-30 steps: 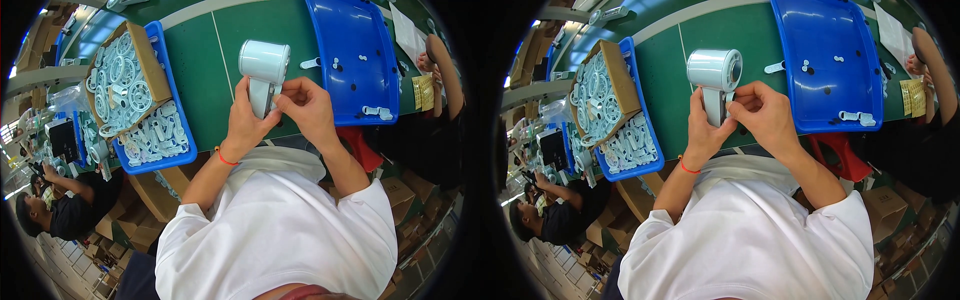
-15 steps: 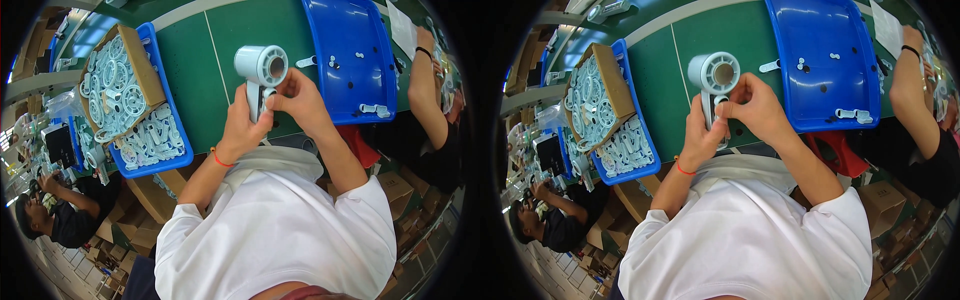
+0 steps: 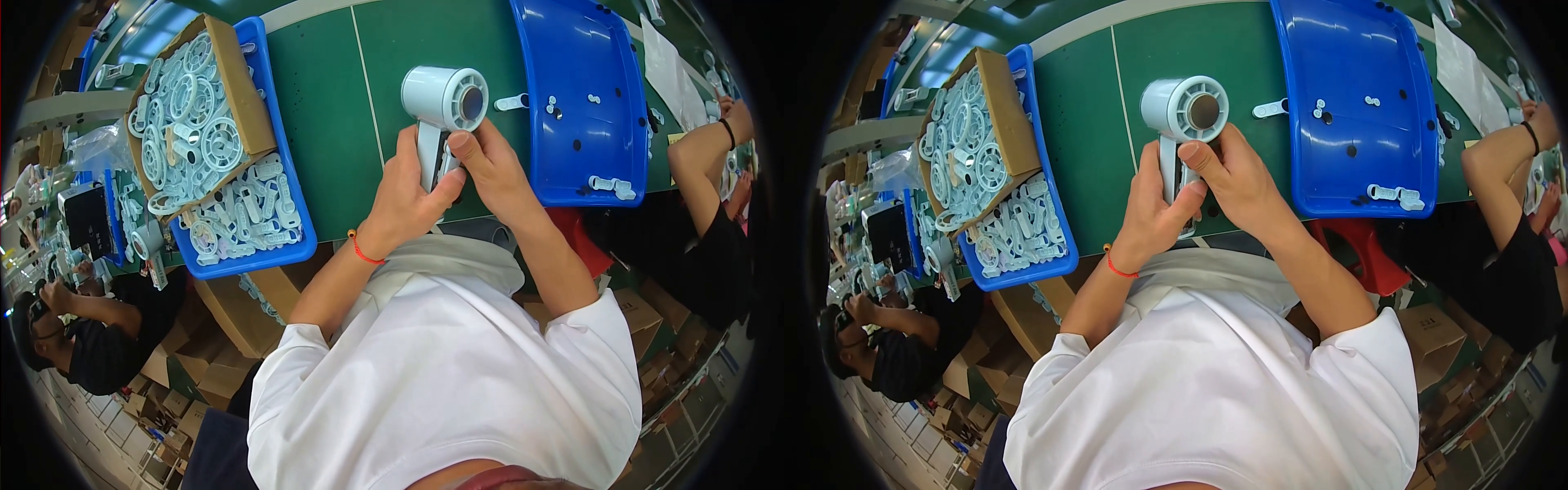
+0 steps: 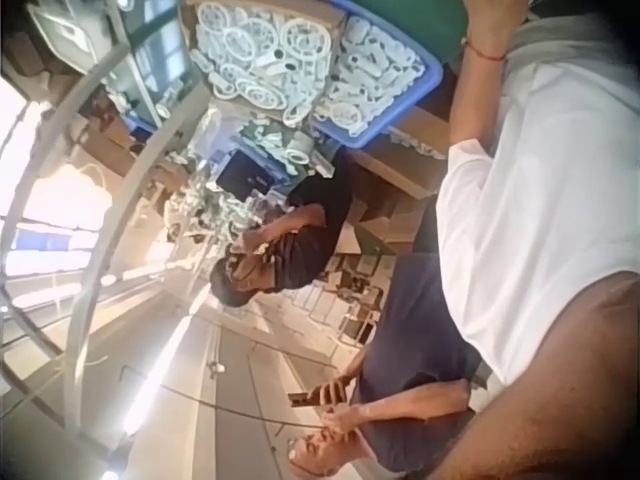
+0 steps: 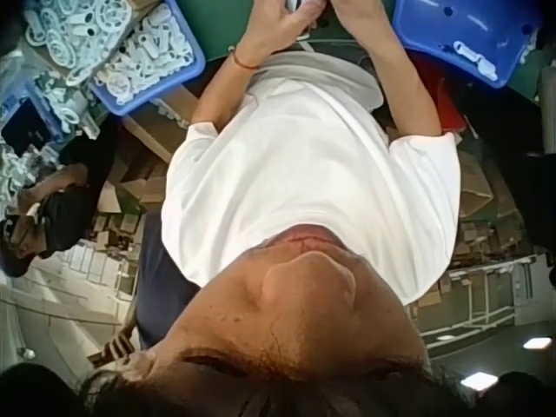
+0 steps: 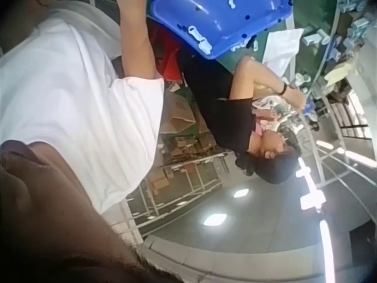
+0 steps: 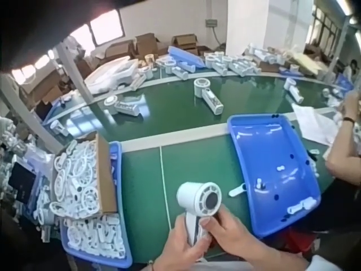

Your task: Assembling the outer casing and internal components of small handheld electric fans.

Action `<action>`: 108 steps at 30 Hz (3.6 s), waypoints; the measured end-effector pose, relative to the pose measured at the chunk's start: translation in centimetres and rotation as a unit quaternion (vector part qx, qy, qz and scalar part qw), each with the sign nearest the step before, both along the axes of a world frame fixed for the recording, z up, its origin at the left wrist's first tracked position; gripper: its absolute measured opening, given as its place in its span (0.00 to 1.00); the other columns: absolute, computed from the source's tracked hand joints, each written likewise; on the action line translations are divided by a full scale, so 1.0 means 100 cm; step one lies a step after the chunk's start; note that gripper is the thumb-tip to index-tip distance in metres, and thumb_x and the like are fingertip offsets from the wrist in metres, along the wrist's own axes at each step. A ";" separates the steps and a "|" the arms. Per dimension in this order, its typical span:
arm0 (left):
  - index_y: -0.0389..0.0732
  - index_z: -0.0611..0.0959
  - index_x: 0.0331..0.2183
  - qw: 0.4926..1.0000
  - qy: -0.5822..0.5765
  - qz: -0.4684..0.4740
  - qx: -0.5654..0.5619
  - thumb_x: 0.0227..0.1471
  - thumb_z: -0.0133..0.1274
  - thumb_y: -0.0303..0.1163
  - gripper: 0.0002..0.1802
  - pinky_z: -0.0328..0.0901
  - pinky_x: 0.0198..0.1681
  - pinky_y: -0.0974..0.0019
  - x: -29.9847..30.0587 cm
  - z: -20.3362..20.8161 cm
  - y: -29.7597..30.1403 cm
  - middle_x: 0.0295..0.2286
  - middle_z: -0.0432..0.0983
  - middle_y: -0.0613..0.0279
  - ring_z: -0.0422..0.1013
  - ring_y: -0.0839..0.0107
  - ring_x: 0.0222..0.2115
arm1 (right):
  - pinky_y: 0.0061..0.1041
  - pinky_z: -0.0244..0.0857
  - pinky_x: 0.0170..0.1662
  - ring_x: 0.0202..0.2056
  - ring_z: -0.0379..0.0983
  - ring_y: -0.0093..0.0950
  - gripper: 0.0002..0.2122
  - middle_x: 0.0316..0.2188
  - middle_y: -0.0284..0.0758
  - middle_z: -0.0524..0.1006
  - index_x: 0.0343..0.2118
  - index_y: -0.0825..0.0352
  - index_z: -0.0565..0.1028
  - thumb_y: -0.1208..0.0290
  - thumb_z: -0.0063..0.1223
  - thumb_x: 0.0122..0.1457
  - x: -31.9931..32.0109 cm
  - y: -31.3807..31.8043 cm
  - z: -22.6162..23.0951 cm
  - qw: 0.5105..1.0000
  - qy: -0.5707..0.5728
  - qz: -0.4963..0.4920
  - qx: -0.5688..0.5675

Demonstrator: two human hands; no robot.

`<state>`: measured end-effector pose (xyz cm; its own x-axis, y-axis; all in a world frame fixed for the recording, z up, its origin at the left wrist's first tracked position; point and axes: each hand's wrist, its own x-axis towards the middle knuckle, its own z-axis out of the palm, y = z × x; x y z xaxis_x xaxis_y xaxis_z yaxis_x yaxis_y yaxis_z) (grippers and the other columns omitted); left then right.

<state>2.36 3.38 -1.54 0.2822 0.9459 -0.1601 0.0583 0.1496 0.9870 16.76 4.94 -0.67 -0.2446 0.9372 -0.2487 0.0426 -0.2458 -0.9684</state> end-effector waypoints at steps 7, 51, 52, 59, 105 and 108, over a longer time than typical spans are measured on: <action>0.31 0.64 0.39 0.998 -0.053 0.016 -0.041 0.45 0.52 0.31 0.22 0.65 0.21 0.70 -0.002 0.001 -0.001 0.21 0.72 0.58 0.71 0.73 0.18 | 0.24 0.57 0.49 0.46 0.62 0.24 0.29 0.45 0.37 0.67 0.51 0.70 0.63 0.48 0.44 0.57 0.009 -0.004 -0.001 0.999 -0.011 0.031 0.040; 0.46 0.73 0.43 0.883 0.381 0.182 0.206 0.47 0.48 0.37 0.19 0.65 0.31 0.56 -0.009 0.082 0.113 0.23 0.75 0.56 0.72 0.53 0.26 | 0.19 0.63 0.35 0.33 0.69 0.19 0.14 0.33 0.32 0.73 0.40 0.70 0.69 0.72 0.54 0.52 0.018 -0.014 0.010 0.989 0.045 -0.131 0.044; 0.47 0.71 0.46 0.856 0.429 0.211 0.198 0.49 0.46 0.43 0.21 0.65 0.33 0.55 -0.004 0.080 0.151 0.26 0.76 0.54 0.72 0.52 0.29 | 0.19 0.64 0.36 0.33 0.69 0.19 0.14 0.34 0.32 0.73 0.41 0.70 0.69 0.73 0.54 0.52 0.023 -0.020 0.009 0.995 0.033 -0.093 0.030; 0.55 0.66 0.50 0.856 0.485 0.131 0.122 0.48 0.37 0.62 0.32 0.62 0.43 0.51 -0.035 -0.007 0.339 0.37 0.74 0.46 0.70 0.48 0.39 | 0.23 0.65 0.38 0.33 0.72 0.24 0.16 0.30 0.37 0.76 0.37 0.70 0.71 0.70 0.60 0.45 0.030 -0.056 0.036 0.993 -0.079 -0.005 0.084; 0.32 0.64 0.45 0.987 -0.098 0.126 0.036 0.42 0.55 0.24 0.27 0.67 0.30 0.72 0.014 -0.013 -0.018 0.32 0.71 0.58 0.70 0.74 0.29 | 0.20 0.65 0.29 0.28 0.70 0.22 0.11 0.28 0.36 0.75 0.39 0.72 0.72 0.73 0.52 0.54 -0.012 -0.023 0.010 0.935 -0.219 -0.151 0.236; 0.32 0.67 0.44 0.980 -0.098 0.171 0.021 0.39 0.57 0.25 0.28 0.66 0.32 0.70 0.020 -0.005 -0.014 0.33 0.71 0.57 0.69 0.72 0.31 | 0.17 0.64 0.28 0.28 0.68 0.19 0.12 0.29 0.32 0.73 0.42 0.73 0.70 0.72 0.50 0.57 -0.013 -0.022 0.006 0.935 -0.119 -0.224 0.249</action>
<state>4.37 1.95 -2.05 -0.0304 0.9952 -0.0933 -0.1801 0.0863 0.9798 15.45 2.72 -0.08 0.2059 0.9465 0.2484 0.2732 0.1881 -0.9434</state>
